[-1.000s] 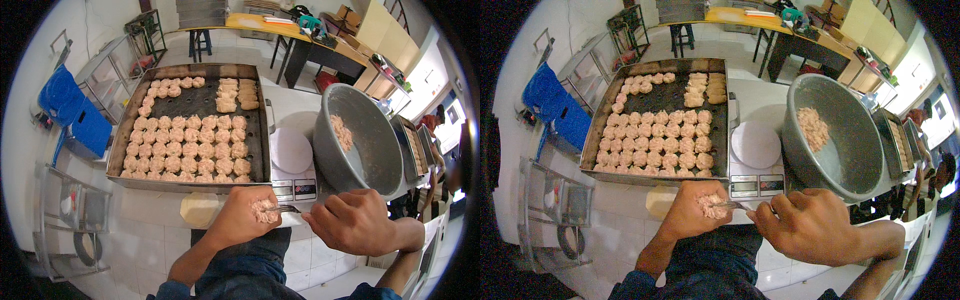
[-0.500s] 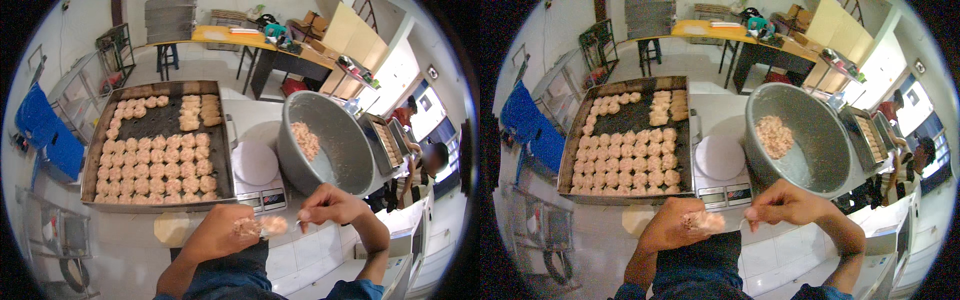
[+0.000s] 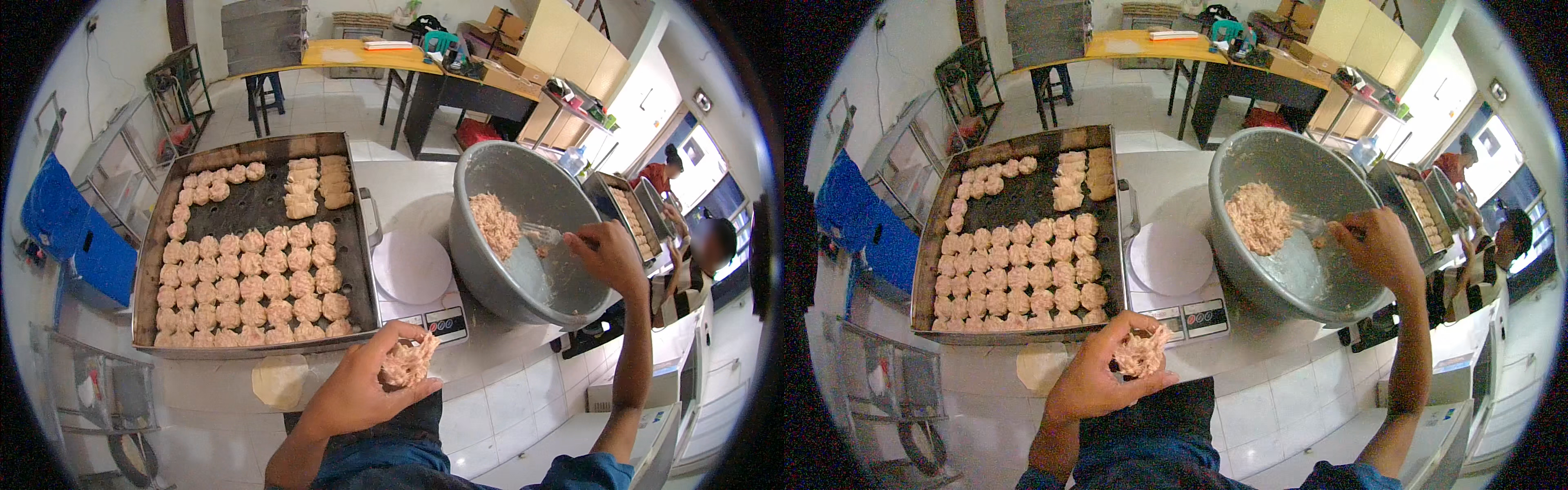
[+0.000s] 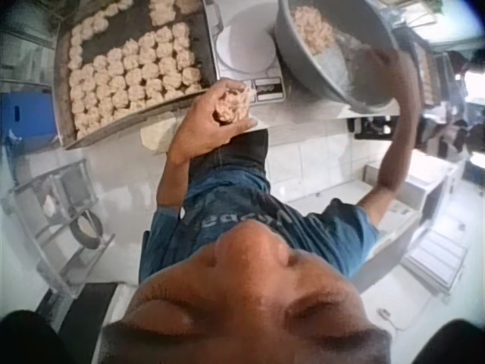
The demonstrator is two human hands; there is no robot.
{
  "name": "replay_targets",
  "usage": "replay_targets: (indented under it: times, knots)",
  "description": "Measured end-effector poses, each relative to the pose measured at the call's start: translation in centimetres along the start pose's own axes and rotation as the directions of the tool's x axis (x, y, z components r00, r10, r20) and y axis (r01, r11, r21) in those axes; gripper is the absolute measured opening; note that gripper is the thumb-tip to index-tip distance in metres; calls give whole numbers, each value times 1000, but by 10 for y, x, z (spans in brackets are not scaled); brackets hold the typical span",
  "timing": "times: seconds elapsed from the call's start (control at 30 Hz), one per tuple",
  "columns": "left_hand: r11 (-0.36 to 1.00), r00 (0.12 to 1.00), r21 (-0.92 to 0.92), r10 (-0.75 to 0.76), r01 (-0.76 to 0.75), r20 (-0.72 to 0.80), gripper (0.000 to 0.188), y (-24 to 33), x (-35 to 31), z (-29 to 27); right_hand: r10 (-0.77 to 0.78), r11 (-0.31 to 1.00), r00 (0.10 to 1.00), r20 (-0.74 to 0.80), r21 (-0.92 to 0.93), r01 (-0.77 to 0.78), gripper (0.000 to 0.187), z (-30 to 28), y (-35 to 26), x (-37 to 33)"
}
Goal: The person scoops minced meat from a large bowl using a fork, places it onto small dough wrappers held in the left hand, folds the wrappers to enclose the filling, and arranges the finished dumplings on a metal tray. The process is repeated continuously.
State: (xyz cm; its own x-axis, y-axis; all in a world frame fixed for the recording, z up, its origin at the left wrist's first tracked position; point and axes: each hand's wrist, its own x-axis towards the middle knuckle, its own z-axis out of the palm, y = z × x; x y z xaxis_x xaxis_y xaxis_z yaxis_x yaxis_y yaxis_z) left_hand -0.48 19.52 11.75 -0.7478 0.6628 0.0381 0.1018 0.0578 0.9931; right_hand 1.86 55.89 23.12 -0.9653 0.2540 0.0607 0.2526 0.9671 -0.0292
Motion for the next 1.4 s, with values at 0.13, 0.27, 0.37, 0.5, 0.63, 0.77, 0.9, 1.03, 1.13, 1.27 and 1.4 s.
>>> replay_targets:
  times: [0.13, 0.27, 0.37, 0.5, 0.63, 0.77, 0.9, 1.03, 1.13, 1.27, 1.4]
  knots:
    - [1000, 1000, 27, -2, 1, 26, 52, 5, 1, 1, -308, 925, 946, 104, 265, 272, 29, -17, -56, -40]
    - [990, 996, 132, 46, -56, 75, 51, 12, 2, 4, -464, 882, 842, 275, 232, 410, 32, 2, -99, -55]
    - [983, 994, 183, -42, 23, 101, 55, 31, 5, 4, -520, 846, 786, 335, 328, 420, 32, 22, -98, -46]
    - [972, 994, 216, -107, 97, 35, 64, 27, -3, 4, -509, 813, 803, 311, 481, 328, 33, 18, -94, -46]
    - [972, 994, 214, -102, 94, 26, 70, 22, -4, 1, -489, 789, 833, 260, 539, 295, 32, 14, -93, -48]
    - [984, 1000, 175, 18, -16, -12, 64, -8, -2, 8, -498, 804, 809, 313, 516, 296, 29, -1, -100, -56]
    - [983, 983, -17, 180, -181, -45, 59, -32, 3, 16, -524, 790, 809, 265, 506, 346, 28, -16, -119, -62]
    - [973, 973, -132, 167, -189, -160, 64, -25, 1, 22, -470, 793, 882, -41, 419, 442, 29, -25, -124, -68]
    - [956, 983, -261, 95, -135, -159, 70, -14, -6, 14, -272, 887, 962, -7, 386, 254, 29, -27, -121, -64]
    - [913, 990, -398, 33, -86, -139, 72, -10, -8, 8, -309, 933, 933, 184, 248, 260, 33, -3, -113, -51]
    - [944, 993, -323, 27, -64, -119, 69, -8, -7, 11, -461, 867, 837, 294, 352, 354, 33, 16, -115, -37]
